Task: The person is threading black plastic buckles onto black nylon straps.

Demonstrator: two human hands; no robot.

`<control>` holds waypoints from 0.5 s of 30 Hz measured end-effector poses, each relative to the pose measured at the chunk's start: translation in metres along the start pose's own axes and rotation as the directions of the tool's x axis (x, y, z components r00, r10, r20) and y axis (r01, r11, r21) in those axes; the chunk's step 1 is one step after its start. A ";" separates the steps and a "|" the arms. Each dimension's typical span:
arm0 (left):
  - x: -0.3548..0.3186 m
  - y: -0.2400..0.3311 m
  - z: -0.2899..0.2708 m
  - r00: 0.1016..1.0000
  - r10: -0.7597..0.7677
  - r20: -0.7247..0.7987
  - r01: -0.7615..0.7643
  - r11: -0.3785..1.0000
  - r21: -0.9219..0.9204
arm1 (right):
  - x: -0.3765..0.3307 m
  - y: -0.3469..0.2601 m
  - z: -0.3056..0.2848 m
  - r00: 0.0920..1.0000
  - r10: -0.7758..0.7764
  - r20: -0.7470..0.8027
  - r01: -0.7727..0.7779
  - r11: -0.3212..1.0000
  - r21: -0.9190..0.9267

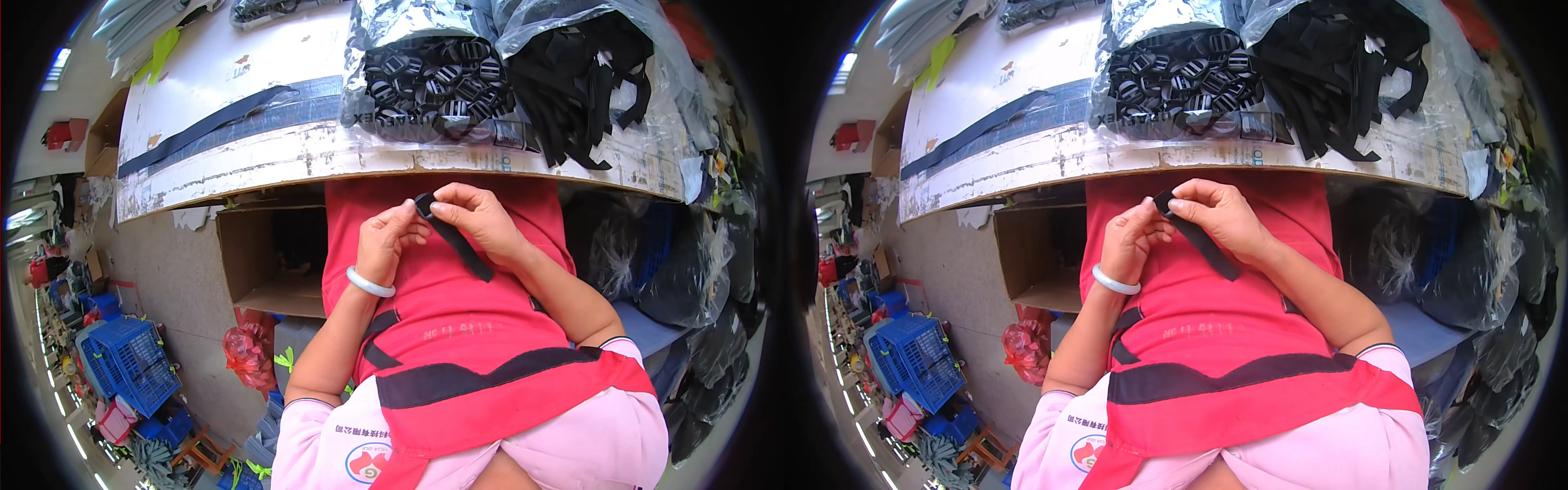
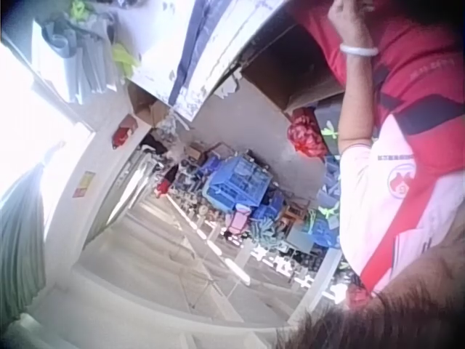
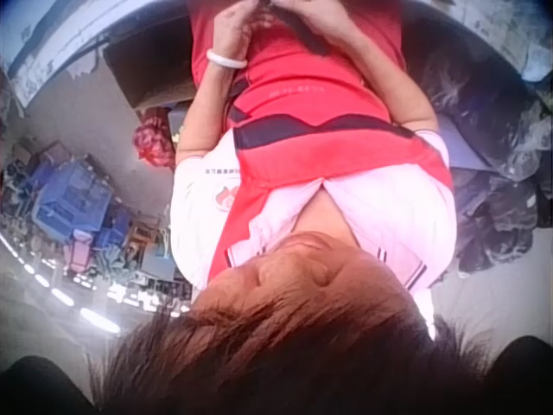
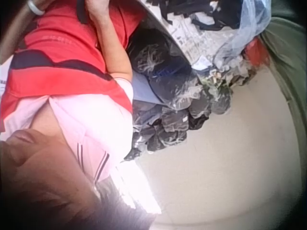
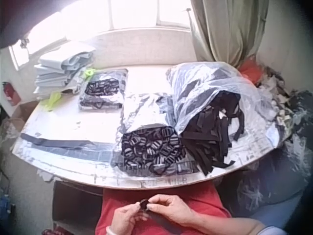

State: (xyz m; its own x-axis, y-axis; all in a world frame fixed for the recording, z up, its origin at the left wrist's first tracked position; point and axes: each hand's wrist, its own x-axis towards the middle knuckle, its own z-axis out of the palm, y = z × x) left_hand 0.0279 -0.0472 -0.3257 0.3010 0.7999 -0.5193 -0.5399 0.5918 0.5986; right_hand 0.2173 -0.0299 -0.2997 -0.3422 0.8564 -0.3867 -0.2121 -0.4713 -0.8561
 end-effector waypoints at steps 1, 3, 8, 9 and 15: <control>-0.001 -0.006 0.003 0.999 0.044 -0.028 -0.044 0.999 0.010 | 0.000 0.003 -0.001 1.000 0.002 0.001 -0.002 1.000 -0.001; 0.000 -0.004 0.006 0.994 0.090 -0.055 -0.085 0.992 0.089 | 0.001 0.004 0.000 0.855 -0.517 0.038 0.465 0.731 -0.500; -0.001 0.006 0.019 0.921 0.383 -0.068 -0.336 0.872 0.357 | -0.021 -0.026 0.012 0.935 -0.347 -0.072 0.340 0.936 -0.092; -0.001 0.006 0.022 0.907 0.416 -0.061 -0.379 0.872 0.311 | -0.019 -0.030 0.011 0.970 -0.229 -0.077 0.217 0.967 -0.135; -0.007 -0.003 0.018 0.891 0.455 -0.001 -0.407 0.799 0.443 | -0.014 -0.017 -0.001 0.995 0.051 -0.084 -0.067 0.978 -0.198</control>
State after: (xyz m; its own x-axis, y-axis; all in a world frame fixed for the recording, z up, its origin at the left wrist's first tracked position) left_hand 0.0422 -0.0527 -0.3131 0.0215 0.9814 -0.1910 -0.2057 0.1913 0.9597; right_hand 0.2269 -0.0334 -0.2801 -0.2747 0.8456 -0.4576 -0.0037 -0.4769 -0.8790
